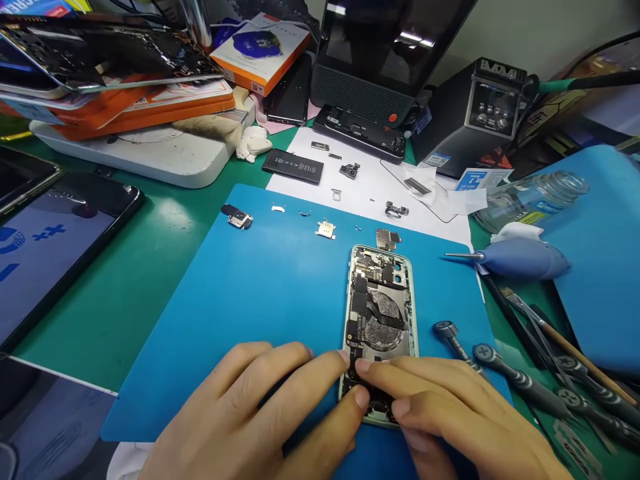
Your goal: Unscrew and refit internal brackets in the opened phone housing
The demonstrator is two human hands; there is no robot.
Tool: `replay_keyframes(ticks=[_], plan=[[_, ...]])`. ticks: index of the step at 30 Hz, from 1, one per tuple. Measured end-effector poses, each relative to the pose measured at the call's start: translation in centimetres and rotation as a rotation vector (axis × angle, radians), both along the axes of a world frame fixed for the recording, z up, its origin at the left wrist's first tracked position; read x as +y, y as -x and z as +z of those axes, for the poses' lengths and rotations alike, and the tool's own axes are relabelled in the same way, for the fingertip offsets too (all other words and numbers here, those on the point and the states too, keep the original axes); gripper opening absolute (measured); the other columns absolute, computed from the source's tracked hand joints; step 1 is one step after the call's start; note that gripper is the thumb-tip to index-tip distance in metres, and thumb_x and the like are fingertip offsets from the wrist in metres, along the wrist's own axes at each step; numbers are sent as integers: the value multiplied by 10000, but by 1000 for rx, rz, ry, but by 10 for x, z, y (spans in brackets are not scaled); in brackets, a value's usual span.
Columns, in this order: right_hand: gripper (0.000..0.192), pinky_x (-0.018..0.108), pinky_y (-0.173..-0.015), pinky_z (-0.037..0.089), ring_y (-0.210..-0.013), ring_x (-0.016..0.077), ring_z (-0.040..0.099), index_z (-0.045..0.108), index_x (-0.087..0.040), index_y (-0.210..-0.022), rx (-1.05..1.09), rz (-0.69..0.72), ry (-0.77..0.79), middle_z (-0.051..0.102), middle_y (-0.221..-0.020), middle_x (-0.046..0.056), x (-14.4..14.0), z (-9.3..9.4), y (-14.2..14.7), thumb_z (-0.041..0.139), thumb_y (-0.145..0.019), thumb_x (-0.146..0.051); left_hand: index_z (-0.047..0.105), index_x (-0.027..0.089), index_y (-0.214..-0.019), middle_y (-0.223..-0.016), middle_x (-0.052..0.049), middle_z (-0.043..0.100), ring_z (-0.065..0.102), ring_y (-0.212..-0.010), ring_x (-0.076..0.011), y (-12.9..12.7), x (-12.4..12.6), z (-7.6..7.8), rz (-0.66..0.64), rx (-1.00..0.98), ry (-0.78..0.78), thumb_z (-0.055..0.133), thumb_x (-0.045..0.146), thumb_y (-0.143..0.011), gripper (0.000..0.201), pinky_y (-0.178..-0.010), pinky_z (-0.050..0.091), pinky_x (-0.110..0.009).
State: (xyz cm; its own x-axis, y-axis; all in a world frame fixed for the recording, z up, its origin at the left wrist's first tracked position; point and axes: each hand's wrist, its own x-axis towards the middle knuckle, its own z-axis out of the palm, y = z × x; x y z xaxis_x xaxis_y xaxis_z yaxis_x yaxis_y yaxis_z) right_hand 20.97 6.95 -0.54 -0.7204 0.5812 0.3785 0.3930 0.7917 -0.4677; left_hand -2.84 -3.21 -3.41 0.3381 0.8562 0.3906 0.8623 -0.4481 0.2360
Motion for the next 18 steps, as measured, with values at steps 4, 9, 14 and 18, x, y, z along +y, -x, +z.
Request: replay_keyframes(ticks=[4,9,14,18], plan=[[245,243,-779,704,-883,171,873,714,-319,-1009,-64,-10,-125,892,-1020,-25,-2,-5,-4,514,-1145,-274,760,400,-1401,-1441,96,779,672,-1268,-172,-3,1,-4,13,-24,-61,437,294,-1208,392,-985,571,-323],[235,221,-855,689,-868,164,868,702,-283,-933,-85,5,-105,885,-956,-10,1,3,5,580,-1133,-265,804,379,-1290,-1385,117,789,639,-1258,-141,-16,1,-11,110,-176,-81,416,241,-1238,415,-1212,393,-331],[296,113,-814,630,-802,83,836,583,-270,-928,-68,68,-226,858,-856,-51,10,8,15,456,-1193,-244,811,355,-1248,-1425,107,757,629,-1247,-165,-21,1,-16,119,-210,-99,435,156,-1211,427,-1173,395,-369],[242,166,-980,616,-864,100,833,597,-264,-991,-174,105,-247,868,-914,-37,9,11,12,465,-1188,-213,806,353,-1244,-1455,103,732,608,-1272,-172,-18,1,-15,88,-178,-74,459,151,-1201,403,-1061,420,-375]])
